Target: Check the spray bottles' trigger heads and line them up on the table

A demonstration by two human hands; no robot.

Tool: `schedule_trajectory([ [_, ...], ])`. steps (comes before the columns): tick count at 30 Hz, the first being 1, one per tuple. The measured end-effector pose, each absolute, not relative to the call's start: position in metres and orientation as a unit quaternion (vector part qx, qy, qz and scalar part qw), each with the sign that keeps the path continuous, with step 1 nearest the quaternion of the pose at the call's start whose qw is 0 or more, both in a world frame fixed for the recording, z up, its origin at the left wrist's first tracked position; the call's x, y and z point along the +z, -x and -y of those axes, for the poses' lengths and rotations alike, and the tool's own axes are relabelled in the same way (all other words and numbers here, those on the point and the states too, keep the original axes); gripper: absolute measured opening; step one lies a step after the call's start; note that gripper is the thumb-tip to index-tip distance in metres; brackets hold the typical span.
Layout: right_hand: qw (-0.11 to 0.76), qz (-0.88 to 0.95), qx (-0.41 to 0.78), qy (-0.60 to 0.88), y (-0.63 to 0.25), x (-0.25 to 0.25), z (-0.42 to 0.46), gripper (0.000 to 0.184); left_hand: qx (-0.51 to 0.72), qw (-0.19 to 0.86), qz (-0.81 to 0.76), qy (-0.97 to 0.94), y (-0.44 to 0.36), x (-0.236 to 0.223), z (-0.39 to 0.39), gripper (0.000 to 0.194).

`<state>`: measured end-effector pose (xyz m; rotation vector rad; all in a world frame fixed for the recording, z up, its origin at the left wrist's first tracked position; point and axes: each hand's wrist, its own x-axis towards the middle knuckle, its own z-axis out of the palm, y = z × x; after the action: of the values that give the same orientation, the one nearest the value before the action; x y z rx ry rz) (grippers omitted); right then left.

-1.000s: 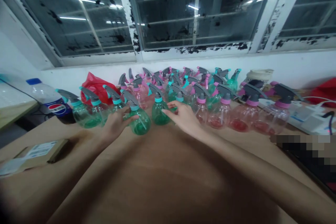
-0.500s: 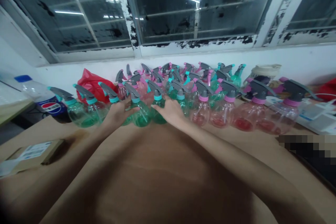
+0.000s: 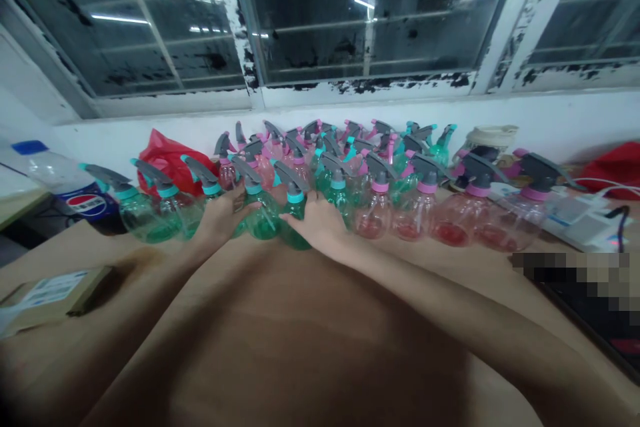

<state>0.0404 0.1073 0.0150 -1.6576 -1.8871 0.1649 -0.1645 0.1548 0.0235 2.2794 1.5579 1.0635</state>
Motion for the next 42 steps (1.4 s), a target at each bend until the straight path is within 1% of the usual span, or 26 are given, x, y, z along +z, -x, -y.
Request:
schedule_trajectory([
  [3,0.286,0.723,0.043,0.627,-0.049,0.016,-0.084,0.073,0.353,0.058,-0.539,-0.763,0.163,0.026,-0.139,0.048],
  [7,0.229,0.735,-0.013,0.638,-0.066,0.016,-0.048,0.080,0.333,0.035,-0.565,-0.754,0.160,0.029,-0.101,0.041],
  [9,0.216,0.742,-0.033,0.634,-0.076,0.016,-0.031,0.083,0.297,0.065,-0.561,-0.770,0.154,0.025,-0.077,0.042],
  [10,0.215,0.746,-0.038,0.630,-0.081,0.016,-0.022,0.083,0.255,0.115,-0.549,-0.788,0.149,0.022,-0.065,0.046],
  [12,0.217,0.752,-0.036,0.622,-0.090,0.016,-0.006,0.084,0.221,0.163,-0.522,-0.808,0.137,0.012,-0.040,0.052],
  [13,0.221,0.755,-0.033,0.617,-0.095,0.016,0.001,0.083,0.210,0.201,-0.496,-0.818,0.129,0.006,-0.029,0.060],
  [14,0.226,0.757,-0.029,0.612,-0.099,0.016,0.008,0.082,0.203,0.217,-0.474,-0.829,0.121,0.000,-0.019,0.070],
  [16,0.242,0.762,-0.020,0.600,-0.108,0.016,0.020,0.078,0.200,0.216,-0.448,-0.844,0.106,-0.009,-0.003,0.085],
  [17,0.252,0.765,-0.011,0.593,-0.113,0.016,0.026,0.075,0.196,0.214,-0.440,-0.850,0.098,-0.011,0.003,0.088],
  [19,0.273,0.769,0.014,0.578,-0.121,0.017,0.034,0.068,0.193,0.212,-0.436,-0.853,0.084,-0.013,0.010,0.086],
  [23,0.325,0.776,0.068,0.537,-0.137,0.019,0.039,0.055,0.190,0.221,-0.436,-0.851,0.061,-0.012,0.014,0.068],
  [25,0.365,0.770,0.117,0.510,-0.143,0.019,0.036,0.056,0.195,0.225,-0.427,-0.854,0.051,-0.012,0.014,0.064],
  [27,0.409,0.750,0.178,0.488,-0.147,0.020,0.031,0.057,0.193,0.237,-0.421,-0.854,0.041,-0.012,0.015,0.063],
  [30,0.450,0.718,0.260,0.462,-0.150,0.020,0.025,0.047,0.174,0.254,-0.408,-0.860,0.026,-0.013,0.016,0.070],
  [32,0.477,0.701,0.284,0.449,-0.151,0.020,0.022,0.038,0.169,0.242,-0.388,-0.873,0.018,-0.013,0.016,0.077],
  [36,0.535,0.669,0.279,0.434,-0.153,0.016,0.019,0.028,0.156,0.205,-0.360,-0.897,0.013,-0.016,0.010,0.087],
  [42,0.531,0.684,0.267,0.424,-0.158,0.014,0.014,0.020,0.069,0.162,-0.338,-0.925,0.024,-0.029,-0.007,0.107],
])
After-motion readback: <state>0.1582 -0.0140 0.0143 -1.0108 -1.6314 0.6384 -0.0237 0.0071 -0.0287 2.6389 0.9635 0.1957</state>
